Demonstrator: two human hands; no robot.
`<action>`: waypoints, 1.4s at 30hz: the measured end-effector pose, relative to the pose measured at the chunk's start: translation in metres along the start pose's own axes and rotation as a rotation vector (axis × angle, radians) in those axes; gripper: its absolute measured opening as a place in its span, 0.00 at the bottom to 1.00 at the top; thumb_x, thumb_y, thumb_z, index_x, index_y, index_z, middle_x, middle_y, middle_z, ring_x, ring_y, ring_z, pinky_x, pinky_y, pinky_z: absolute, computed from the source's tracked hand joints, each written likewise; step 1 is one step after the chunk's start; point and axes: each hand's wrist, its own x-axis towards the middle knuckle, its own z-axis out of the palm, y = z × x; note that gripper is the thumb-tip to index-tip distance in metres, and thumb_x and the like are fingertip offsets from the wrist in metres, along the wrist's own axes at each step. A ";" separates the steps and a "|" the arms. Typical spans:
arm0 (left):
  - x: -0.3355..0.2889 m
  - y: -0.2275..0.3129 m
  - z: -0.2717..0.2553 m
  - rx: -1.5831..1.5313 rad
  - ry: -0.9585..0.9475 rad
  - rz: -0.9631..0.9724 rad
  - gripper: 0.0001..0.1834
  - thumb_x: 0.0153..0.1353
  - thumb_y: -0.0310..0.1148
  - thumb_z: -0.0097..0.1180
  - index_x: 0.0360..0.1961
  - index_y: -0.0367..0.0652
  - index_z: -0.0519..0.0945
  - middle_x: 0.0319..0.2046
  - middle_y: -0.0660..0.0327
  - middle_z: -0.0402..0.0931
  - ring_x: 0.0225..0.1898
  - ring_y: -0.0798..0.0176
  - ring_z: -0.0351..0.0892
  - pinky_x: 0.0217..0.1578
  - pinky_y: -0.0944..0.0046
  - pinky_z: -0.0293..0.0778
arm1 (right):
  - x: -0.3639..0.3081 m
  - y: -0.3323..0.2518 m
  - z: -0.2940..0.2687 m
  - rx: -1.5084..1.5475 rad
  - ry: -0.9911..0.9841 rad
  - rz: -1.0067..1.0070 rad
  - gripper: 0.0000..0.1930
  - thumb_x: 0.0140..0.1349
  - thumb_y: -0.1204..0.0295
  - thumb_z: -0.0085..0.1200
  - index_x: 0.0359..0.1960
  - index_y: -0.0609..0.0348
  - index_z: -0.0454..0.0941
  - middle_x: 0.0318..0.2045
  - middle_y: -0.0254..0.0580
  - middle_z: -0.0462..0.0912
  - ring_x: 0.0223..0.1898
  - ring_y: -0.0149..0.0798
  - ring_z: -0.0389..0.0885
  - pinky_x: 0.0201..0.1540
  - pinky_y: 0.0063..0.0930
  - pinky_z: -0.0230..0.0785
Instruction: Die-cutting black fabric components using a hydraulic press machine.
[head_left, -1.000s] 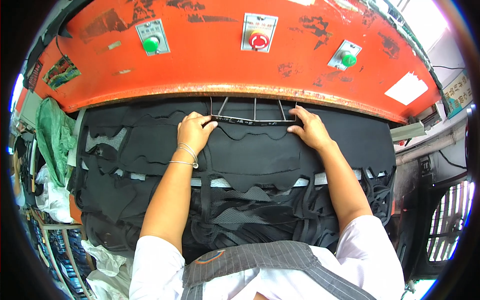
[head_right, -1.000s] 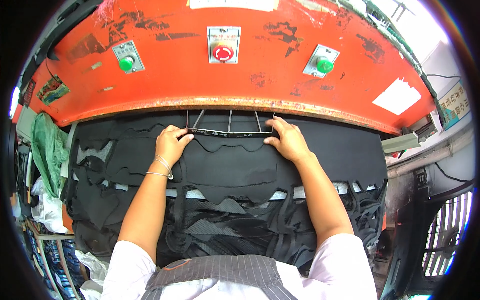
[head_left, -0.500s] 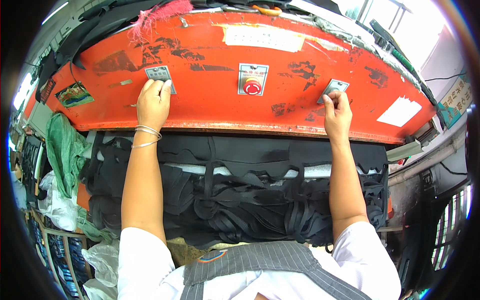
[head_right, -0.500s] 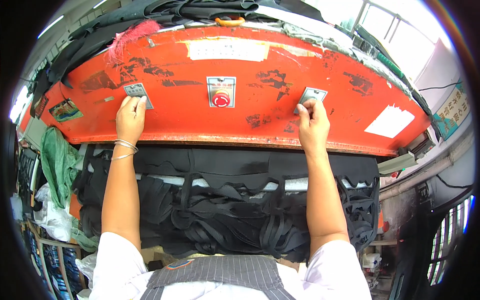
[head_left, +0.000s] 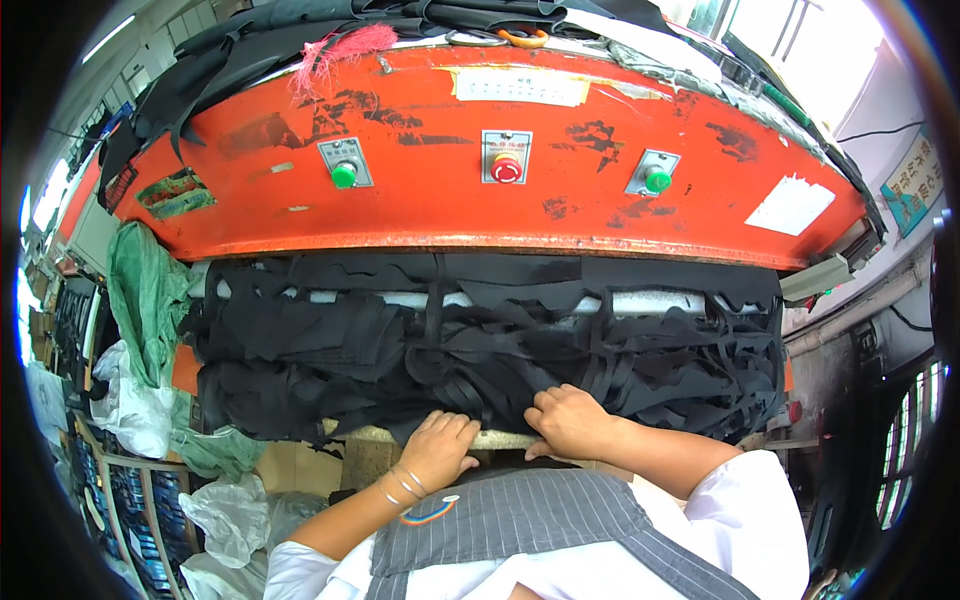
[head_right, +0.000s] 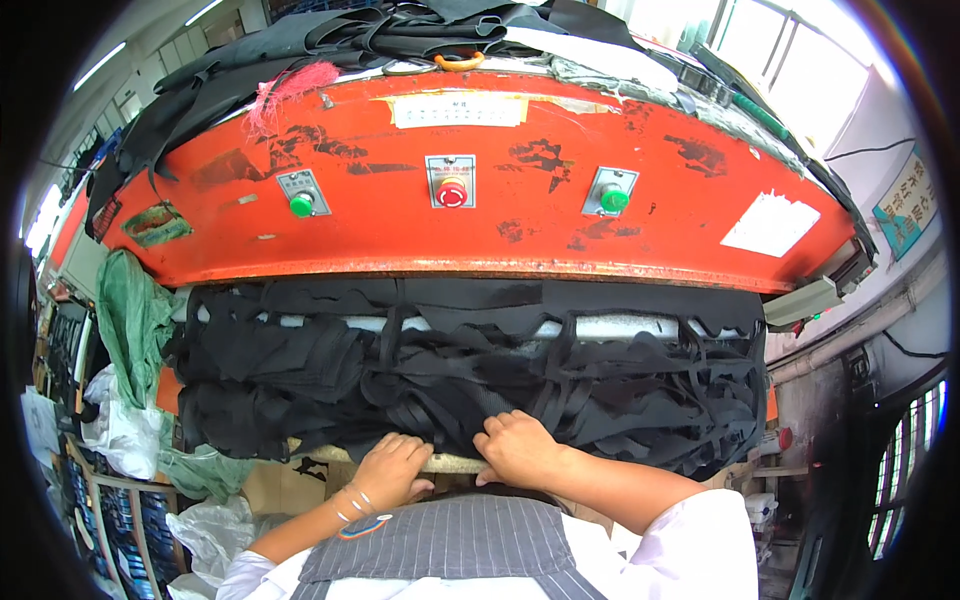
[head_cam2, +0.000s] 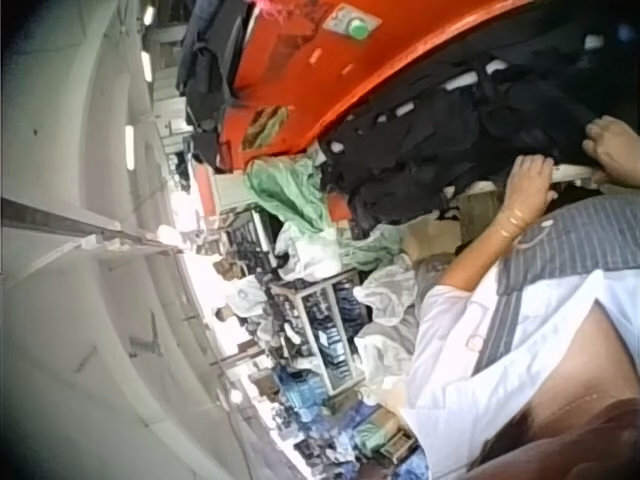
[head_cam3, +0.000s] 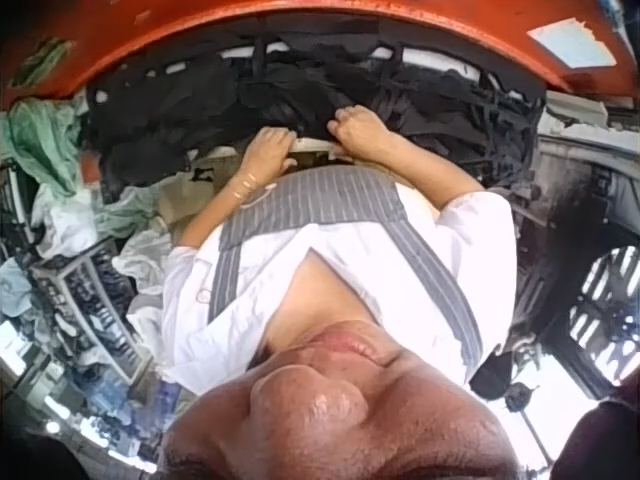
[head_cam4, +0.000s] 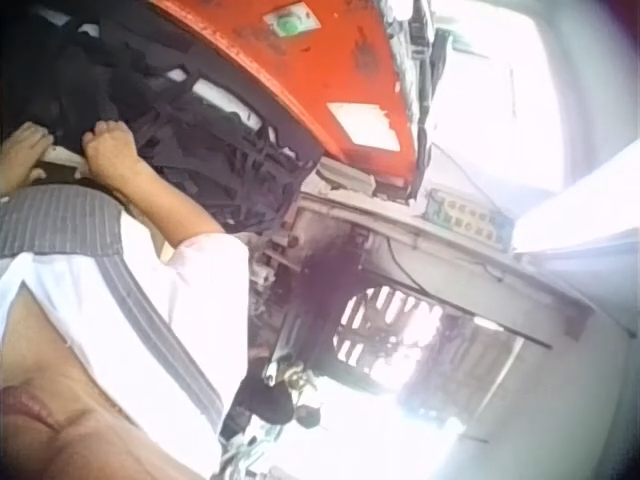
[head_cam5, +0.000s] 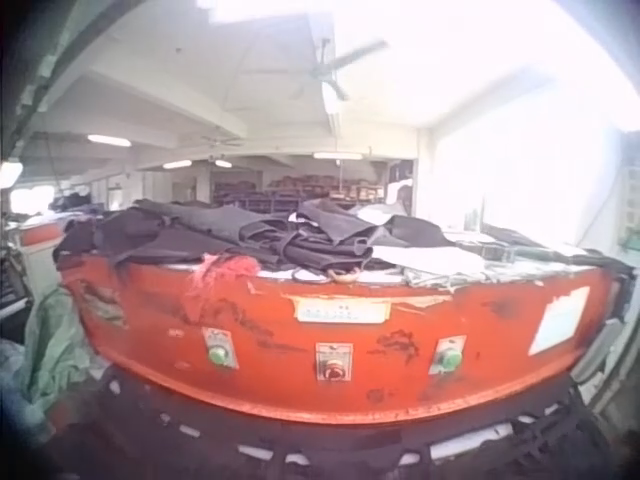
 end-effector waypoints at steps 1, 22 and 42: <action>-0.002 0.002 0.007 0.111 0.000 0.002 0.24 0.42 0.43 0.68 0.37 0.41 0.76 0.33 0.57 0.72 0.40 0.53 0.73 0.45 0.58 0.70 | 0.002 -0.002 0.007 -0.034 -0.045 0.064 0.25 0.46 0.50 0.65 0.33 0.60 0.77 0.30 0.47 0.80 0.34 0.48 0.80 0.41 0.37 0.72; 0.024 -0.033 -0.041 -0.495 0.027 -0.113 0.09 0.55 0.35 0.63 0.29 0.41 0.84 0.28 0.56 0.82 0.30 0.57 0.82 0.34 0.64 0.76 | -0.018 0.022 -0.034 0.479 0.116 0.116 0.17 0.59 0.61 0.56 0.43 0.63 0.77 0.40 0.52 0.81 0.45 0.56 0.78 0.48 0.43 0.71; 0.141 -0.117 -0.006 -0.084 0.491 0.000 0.04 0.49 0.27 0.62 0.24 0.40 0.78 0.26 0.56 0.69 0.36 0.51 0.69 0.40 0.57 0.67 | 0.089 0.139 -0.023 0.096 -0.193 0.340 0.16 0.56 0.61 0.60 0.40 0.58 0.81 0.38 0.50 0.83 0.43 0.51 0.81 0.45 0.40 0.71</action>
